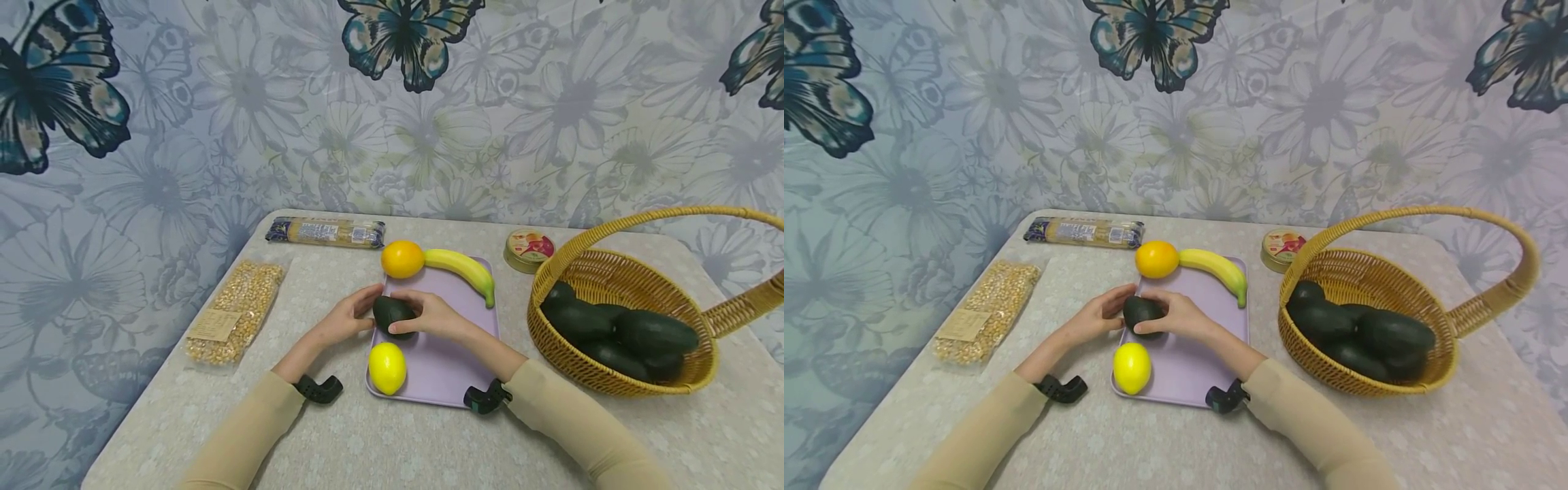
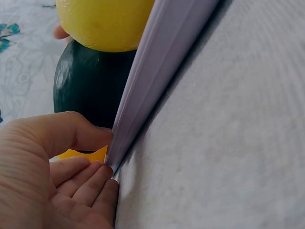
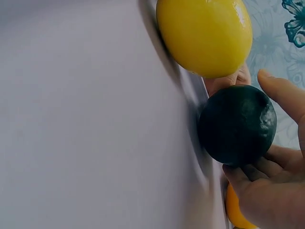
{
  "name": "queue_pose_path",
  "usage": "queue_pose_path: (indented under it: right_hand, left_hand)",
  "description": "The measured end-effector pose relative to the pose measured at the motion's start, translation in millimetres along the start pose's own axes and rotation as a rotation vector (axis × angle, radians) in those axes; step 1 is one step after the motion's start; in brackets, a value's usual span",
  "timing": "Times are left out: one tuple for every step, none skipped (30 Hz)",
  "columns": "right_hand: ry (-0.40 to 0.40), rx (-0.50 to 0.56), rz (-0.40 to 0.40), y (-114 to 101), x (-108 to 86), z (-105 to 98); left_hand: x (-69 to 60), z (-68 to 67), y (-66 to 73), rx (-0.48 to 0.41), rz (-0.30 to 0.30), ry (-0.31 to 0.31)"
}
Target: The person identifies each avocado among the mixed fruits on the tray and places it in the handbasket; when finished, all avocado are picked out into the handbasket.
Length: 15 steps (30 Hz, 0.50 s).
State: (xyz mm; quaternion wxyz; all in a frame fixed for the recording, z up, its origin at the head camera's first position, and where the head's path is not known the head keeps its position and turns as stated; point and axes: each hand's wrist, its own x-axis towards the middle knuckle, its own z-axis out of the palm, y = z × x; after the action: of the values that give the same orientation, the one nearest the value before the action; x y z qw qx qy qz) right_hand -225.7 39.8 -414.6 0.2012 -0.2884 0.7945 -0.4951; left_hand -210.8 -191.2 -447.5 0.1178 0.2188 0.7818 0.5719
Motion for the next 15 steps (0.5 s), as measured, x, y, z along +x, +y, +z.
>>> queue_pose_path:
  right_hand:
    - [-0.004,-0.007,-0.005,1,0.1,0]
    - [-0.007,-0.010,-0.011,1,0.1,0]
    - [-0.011,-0.008,-0.017,2,0.2,0]
    - [-0.015,-0.006,-0.020,2,0.3,0]
    - [-0.019,-0.002,-0.021,3,0.6,0]
    - [-0.022,0.003,-0.024,4,0.7,0]
    - [-0.026,0.009,-0.025,4,0.9,0]
    - [-0.029,0.016,-0.025,5,1.0,0]
    - [-0.031,0.019,-0.026,5,1.4,-1]
    - [-0.030,0.022,-0.024,5,1.6,-1]
    - [-0.030,0.027,-0.024,5,1.6,-2]
    - [-0.027,0.031,-0.026,5,1.3,-3]
    - [-0.023,0.036,-0.023,4,0.9,-4]
    - [-0.020,0.041,-0.019,2,0.3,-6]
    - [-0.017,0.050,-0.016,0,-0.6,-8]
  left_hand:
    - [0.0,-0.2,0.0,0.001,0.001,0.000]
    - [0.2,-0.4,-0.1,-0.001,0.000,0.000]
    - [0.4,-0.4,0.2,0.001,-0.001,-0.001]
    - [0.4,-0.4,1.1,0.004,-0.001,-0.002]
    - [0.6,-0.3,1.7,0.006,-0.002,-0.004]
    - [0.7,-0.2,2.7,0.006,-0.003,-0.006]
    - [0.5,-0.1,4.3,0.005,-0.002,-0.008]
    - [-0.4,0.1,8.4,0.002,-0.001,-0.011]
    - [-1.3,0.4,12.3,0.007,0.001,-0.013]
    - [-2.0,0.6,15.9,0.007,0.001,-0.016]
    - [-2.8,0.8,19.9,0.009,0.000,-0.018]
    - [-3.8,0.9,24.0,0.014,-0.002,-0.022]
    - [-4.6,1.1,27.9,0.018,-0.005,-0.023]
    - [-5.5,1.2,31.5,0.023,-0.009,-0.024]
    - [-5.7,1.2,32.3,0.026,-0.014,-0.023]
